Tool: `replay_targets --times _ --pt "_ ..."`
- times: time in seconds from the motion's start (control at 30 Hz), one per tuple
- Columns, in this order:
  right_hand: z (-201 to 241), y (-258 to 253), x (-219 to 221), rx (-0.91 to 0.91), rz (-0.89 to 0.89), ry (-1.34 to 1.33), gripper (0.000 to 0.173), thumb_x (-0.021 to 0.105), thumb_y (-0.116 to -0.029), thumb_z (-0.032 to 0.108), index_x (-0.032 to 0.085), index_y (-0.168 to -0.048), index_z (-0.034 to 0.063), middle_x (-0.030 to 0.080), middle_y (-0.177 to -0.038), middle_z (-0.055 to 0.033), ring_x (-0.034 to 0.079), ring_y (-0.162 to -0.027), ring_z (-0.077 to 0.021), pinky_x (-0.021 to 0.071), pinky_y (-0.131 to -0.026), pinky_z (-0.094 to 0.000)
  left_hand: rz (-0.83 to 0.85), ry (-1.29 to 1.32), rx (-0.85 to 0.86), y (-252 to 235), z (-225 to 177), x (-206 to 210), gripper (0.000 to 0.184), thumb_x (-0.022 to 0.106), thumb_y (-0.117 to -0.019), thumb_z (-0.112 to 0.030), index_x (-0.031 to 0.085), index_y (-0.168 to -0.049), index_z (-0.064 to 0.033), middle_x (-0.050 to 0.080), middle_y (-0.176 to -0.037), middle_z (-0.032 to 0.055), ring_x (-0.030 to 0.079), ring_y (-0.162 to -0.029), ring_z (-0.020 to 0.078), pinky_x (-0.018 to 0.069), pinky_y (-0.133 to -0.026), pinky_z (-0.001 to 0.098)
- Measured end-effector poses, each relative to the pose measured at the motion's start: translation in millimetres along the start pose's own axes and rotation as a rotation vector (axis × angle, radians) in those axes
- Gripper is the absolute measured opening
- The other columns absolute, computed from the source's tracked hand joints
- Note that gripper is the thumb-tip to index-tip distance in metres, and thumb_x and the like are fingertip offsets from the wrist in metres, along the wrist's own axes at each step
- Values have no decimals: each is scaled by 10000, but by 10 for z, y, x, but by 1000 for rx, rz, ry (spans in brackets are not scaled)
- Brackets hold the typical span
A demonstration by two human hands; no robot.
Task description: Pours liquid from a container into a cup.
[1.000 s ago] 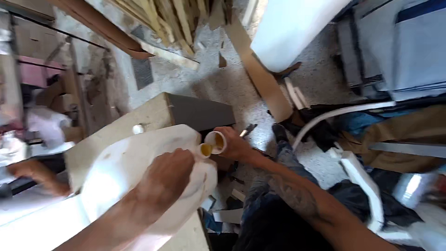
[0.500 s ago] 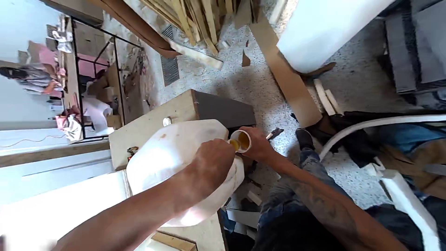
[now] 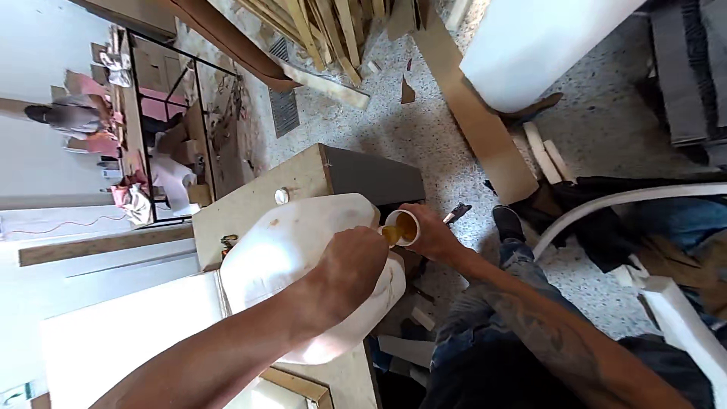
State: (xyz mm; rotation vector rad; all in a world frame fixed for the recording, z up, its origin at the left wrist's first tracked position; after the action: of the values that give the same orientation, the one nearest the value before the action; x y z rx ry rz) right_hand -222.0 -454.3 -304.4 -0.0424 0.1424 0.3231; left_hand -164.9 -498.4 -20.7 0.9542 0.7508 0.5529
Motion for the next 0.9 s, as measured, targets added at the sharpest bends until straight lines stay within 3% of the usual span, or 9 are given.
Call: replay_targets --times 0.17,0.3,0.57,0.9 --pt "16 -46 47 -25 -7 -17 861 965 -640 261 572 -1389 97 637 -1315 -116 590 -1263 -276 508 -1068 -475 -24 3 -10 36 94 31 238 527 -1050 -224 674 -996 -44 666 -914 129 696 -811 296 573 -642 449" --pt "0 -45 47 -24 -20 -15 905 981 -598 220 569 -1391 79 639 -1317 -137 598 -1255 -305 512 -1059 -502 -37 5 -27 16 112 64 299 518 -1059 -298 672 -980 -55 669 -875 123 695 -790 299 567 -643 460" --pt "22 -44 38 -4 -15 0 888 973 -623 245 565 -1398 95 636 -1318 -121 598 -1251 -283 514 -1057 -482 -36 -6 -35 -7 29 14 244 530 -1053 -233 676 -991 -48 666 -892 127 696 -802 296 570 -643 443" --pt "6 -42 32 -28 -17 -63 903 981 -597 224 568 -1391 105 635 -1309 -107 589 -1254 -266 508 -1067 -459 -55 -67 -11 42 83 117 314 491 -1068 -295 675 -968 -60 659 -859 109 691 -760 284 557 -604 432"
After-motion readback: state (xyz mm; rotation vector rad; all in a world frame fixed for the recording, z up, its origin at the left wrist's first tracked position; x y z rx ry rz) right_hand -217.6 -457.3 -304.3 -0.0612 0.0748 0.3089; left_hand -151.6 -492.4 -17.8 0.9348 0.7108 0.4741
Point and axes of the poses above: each hand's wrist, its own y-axis away from the middle knuckle, its own x-axis out of the palm, z = x × y, the point moved 1 cm from there along -y, towards the middle knuckle
